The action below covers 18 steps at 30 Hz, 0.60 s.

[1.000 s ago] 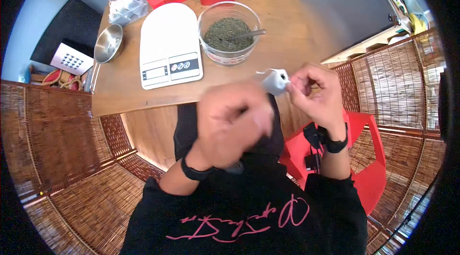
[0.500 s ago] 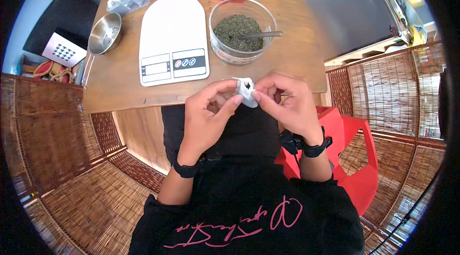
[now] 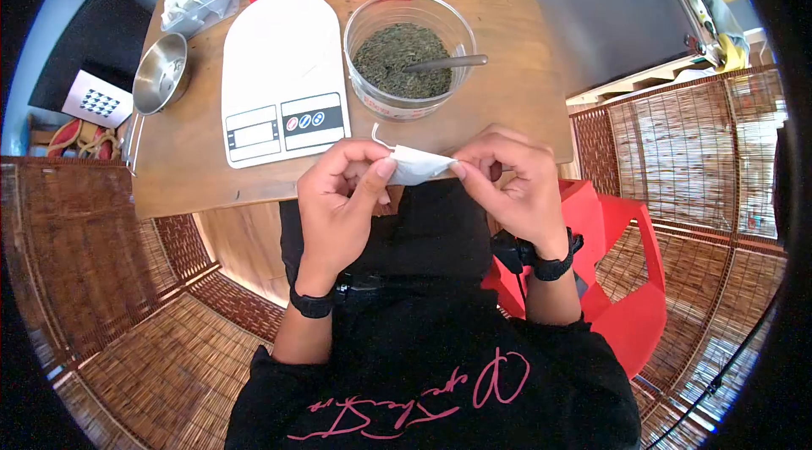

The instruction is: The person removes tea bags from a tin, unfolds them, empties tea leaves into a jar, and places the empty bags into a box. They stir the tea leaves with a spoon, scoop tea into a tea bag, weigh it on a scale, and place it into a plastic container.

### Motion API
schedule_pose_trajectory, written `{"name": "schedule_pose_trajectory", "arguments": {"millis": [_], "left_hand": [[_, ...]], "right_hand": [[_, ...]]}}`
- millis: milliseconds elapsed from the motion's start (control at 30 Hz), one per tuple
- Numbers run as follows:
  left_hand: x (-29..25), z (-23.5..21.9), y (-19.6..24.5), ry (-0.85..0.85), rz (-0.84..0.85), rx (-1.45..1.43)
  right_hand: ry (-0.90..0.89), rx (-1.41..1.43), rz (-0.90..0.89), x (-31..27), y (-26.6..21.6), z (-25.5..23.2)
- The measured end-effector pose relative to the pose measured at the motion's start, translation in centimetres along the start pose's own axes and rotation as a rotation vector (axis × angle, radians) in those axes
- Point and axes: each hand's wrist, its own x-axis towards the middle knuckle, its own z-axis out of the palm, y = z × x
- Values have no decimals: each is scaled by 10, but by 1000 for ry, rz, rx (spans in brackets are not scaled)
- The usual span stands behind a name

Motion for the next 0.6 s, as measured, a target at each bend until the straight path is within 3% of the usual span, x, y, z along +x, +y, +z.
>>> {"name": "schedule_pose_trajectory", "arguments": {"millis": [267,400,600], "left_hand": [[6,3,-7,4,135,41],[7,3,-12,24,122,-17],[11,4,-16,29,181,94]], "right_hand": [[101,1,-46,6,7,7],[136,75,-81,11,5,6],[19,-14,-191,16,5,8]]}}
